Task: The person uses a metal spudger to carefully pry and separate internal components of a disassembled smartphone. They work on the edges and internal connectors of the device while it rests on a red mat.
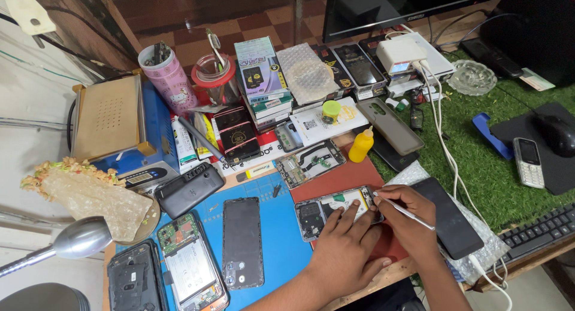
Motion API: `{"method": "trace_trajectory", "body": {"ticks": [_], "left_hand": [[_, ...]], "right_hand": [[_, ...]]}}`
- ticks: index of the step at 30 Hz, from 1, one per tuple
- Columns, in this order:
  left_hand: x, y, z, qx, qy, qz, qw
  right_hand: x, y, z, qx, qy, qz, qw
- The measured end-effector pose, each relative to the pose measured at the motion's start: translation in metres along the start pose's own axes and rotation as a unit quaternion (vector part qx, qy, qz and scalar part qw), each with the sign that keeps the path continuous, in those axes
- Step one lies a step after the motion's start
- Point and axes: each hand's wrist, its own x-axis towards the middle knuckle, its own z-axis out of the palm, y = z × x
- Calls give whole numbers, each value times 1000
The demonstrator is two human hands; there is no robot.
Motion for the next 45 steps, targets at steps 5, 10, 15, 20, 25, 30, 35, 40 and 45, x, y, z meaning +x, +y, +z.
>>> {"method": "trace_trajectory", "body": {"ticks": [5,10,15,20,25,30,35,40,45], "left_hand": [[0,0,-1,-3,-2,-2,1000],[0,0,-1,-5,6,0,1000],[0,0,-1,-7,-2,-1,1000],[0,0,0,-5,-1,-2,1000],[1,0,-1,-4,-1,-2,1000],[0,0,-2,-1,-3,-3,1000],[0,1,-1,-6,-1,-3,1000],[1,0,-1,-4,-7,-3,1000],[0,0,-2,-1,-9,-3,1000]], "right_hand": [[2,-1,1,-4,-11,-6,1000],[0,2,-1,25,-5,15,1000],[1,2,0,21,8,24,999],[1,-4,1,-3,2,27,1000],[0,-8,2,-26,13,24,999],[0,-7,2,-8,23,40,999],[0,-1,1,-33,17,31,999],[0,0,0,-16,32,44,998],[1,-4,1,-15,18,62,998]]}}
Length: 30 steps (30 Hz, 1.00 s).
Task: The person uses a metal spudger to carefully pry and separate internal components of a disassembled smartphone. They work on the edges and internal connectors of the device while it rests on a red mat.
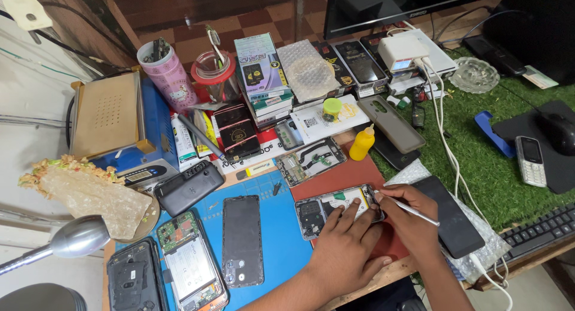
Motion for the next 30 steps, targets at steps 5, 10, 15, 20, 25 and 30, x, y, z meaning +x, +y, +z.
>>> {"method": "trace_trajectory", "body": {"ticks": [5,10,15,20,25,30], "left_hand": [[0,0,-1,-4,3,0,1000],[-1,0,-2,-5,5,2,1000],[-1,1,-2,-7,13,2,1000],[-1,1,-2,-4,15,2,1000],[-1,0,-1,-1,11,1,1000],[-1,0,-1,-6,14,0,1000]], "right_hand": [[-1,1,-1,-21,15,-5,1000],[1,5,-1,32,6,16,999],[2,6,0,11,1,-2,1000],[1,4,1,-7,12,0,1000],[0,3,1,4,8,11,1000],[-2,3,0,17,1,4,1000]]}}
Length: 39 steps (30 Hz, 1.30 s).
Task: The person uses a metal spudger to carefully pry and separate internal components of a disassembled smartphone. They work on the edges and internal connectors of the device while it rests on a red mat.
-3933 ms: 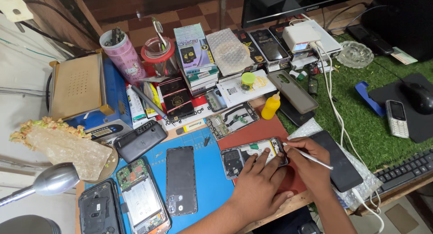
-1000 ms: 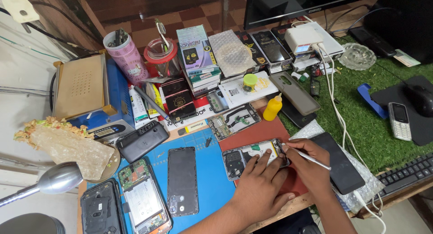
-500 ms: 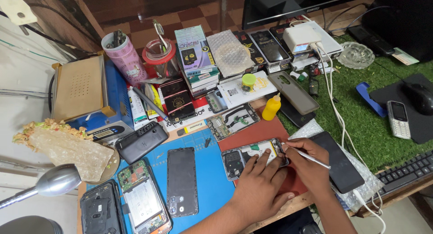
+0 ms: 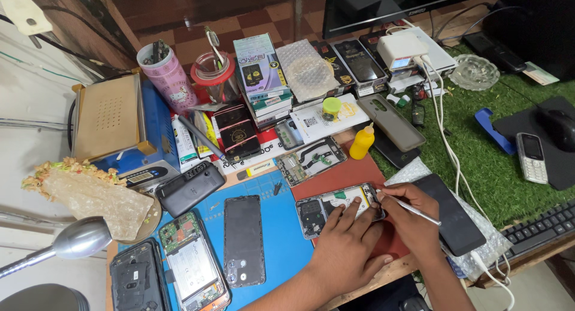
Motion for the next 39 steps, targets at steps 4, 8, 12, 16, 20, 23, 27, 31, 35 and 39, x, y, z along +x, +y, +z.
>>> {"method": "trace_trajectory", "body": {"ticks": [4,8,12,16,20,23,27,31,35,39], "left_hand": [[0,0,0,2,-9,0,1000],[0,0,0,6,-8,1,1000],[0,1,1,5,-6,-2,1000],[-1,0,1,6,0,2,1000],[-1,0,1,7,-5,1,1000],[-1,0,1,5,-9,0,1000],[0,-1,1,11,-11,3,1000],[0,0,0,7,-6,0,1000],[0,0,-1,9,-6,2,1000],[1,1,-1,11,-6,0,1000]], "right_hand": [[0,2,-1,-14,11,-8,1000],[-1,4,-3,13,16,1,1000],[1,1,-1,36,-4,-3,999],[2,-4,-1,-28,-16,-31,999],[1,-7,0,-43,-12,-37,998],[0,-7,0,-8,-1,-1,1000],[0,-6,0,16,-10,-3,1000],[2,-6,0,-14,-12,-18,1000],[1,-4,-1,-14,-5,-19,1000],[1,-3,-1,7,10,14,1000]]}}
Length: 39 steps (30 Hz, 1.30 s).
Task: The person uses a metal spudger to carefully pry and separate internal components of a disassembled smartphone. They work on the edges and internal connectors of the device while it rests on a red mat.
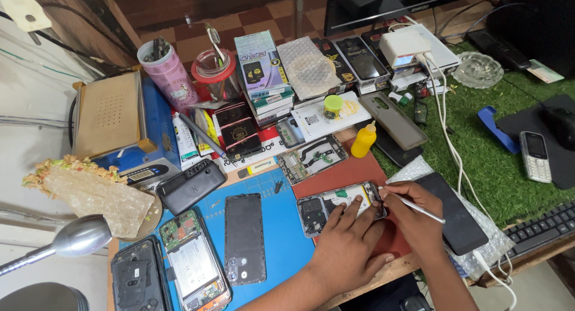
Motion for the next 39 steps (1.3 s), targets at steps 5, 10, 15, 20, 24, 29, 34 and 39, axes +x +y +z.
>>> {"method": "trace_trajectory", "body": {"ticks": [5,10,15,20,24,29,34,39], "left_hand": [[0,0,-1,-2,1,1,1000],[0,1,-1,-4,8,2,1000],[0,0,0,-6,3,-1,1000],[0,0,1,-7,-3,-2,1000],[-1,-1,1,-7,-8,-1,1000],[-1,-1,1,-7,-2,0,1000],[0,0,1,-4,1,0,1000],[0,0,1,-4,-2,-2,1000]], "right_hand": [[1,2,0,-13,-9,-5,1000],[0,3,-2,-3,-6,-3,1000],[1,3,-1,23,-17,-5,1000],[2,3,-1,4,-19,18,1000],[0,4,-1,26,-5,-12,1000],[1,4,0,21,-12,7,1000],[0,4,0,24,-7,14,1000],[0,3,-1,30,-5,5,1000]]}}
